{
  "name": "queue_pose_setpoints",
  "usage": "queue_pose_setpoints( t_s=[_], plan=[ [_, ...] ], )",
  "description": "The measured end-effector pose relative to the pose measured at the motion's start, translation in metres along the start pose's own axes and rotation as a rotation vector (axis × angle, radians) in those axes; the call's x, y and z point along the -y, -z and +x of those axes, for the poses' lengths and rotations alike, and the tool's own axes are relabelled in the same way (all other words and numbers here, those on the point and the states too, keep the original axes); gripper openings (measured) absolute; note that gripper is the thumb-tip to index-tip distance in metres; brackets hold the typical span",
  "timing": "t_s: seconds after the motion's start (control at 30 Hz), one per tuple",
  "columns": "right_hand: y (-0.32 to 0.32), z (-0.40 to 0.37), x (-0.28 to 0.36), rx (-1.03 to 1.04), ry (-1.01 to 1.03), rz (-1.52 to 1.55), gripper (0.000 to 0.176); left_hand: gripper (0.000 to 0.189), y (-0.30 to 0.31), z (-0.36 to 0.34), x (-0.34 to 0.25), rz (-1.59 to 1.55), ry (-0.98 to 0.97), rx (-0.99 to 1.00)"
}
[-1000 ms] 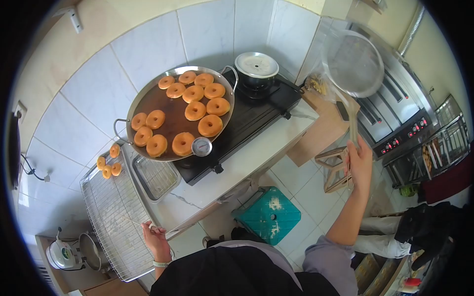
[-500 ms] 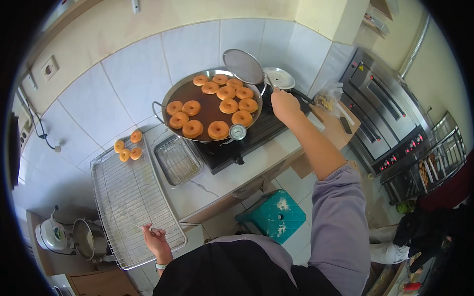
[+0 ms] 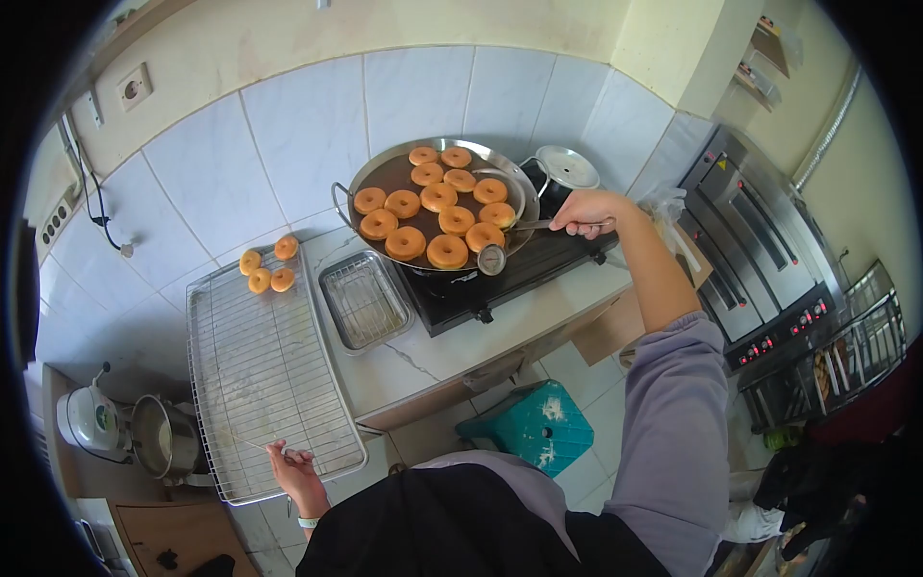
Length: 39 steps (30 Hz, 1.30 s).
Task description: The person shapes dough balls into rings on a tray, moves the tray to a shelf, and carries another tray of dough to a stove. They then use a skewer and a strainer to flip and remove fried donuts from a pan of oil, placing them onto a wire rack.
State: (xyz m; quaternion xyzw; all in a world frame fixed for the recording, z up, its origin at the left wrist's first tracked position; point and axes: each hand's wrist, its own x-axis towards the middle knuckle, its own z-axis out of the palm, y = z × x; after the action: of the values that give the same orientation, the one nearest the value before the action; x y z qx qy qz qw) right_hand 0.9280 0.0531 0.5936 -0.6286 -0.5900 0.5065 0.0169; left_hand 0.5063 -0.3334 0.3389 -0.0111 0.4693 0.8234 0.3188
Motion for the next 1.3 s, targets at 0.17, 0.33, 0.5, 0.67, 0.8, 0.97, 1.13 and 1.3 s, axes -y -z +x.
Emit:
queue_pose_setpoints(
  t_s=[0.17,0.33,0.5,0.67,0.8,0.97,1.13,1.3],
  plan=[
    [-0.012,0.016,-0.006,0.142,0.036,0.236,0.011,0.032,0.001,-0.005,0.0,-0.005,0.006,0.004],
    [-0.018,0.007,-0.012,0.149,0.1,0.324,0.016,0.032,-0.001,-0.008,0.002,0.008,0.019,-0.006],
    [-0.015,-0.005,-0.015,0.15,0.139,0.395,0.018,0.031,-0.003,-0.008,0.006,0.013,0.041,0.0],
    [-0.017,-0.008,-0.013,0.088,0.191,0.369,0.015,0.03,-0.007,-0.006,0.01,0.008,0.051,0.034],
    [-0.022,-0.009,-0.013,-0.008,0.253,0.438,0.012,0.031,-0.01,-0.005,0.008,0.015,0.031,0.051],
    [-0.026,-0.024,-0.005,-0.031,0.235,0.453,0.01,0.031,-0.007,-0.003,0.006,0.025,0.037,0.033],
    [-0.032,-0.018,-0.009,-0.014,0.218,0.497,0.01,0.032,-0.008,-0.006,0.003,0.03,0.031,0.03],
    [-0.036,-0.049,0.002,-0.099,0.334,0.443,0.025,0.032,-0.005,-0.006,0.0,0.031,0.037,0.004]
  ],
)
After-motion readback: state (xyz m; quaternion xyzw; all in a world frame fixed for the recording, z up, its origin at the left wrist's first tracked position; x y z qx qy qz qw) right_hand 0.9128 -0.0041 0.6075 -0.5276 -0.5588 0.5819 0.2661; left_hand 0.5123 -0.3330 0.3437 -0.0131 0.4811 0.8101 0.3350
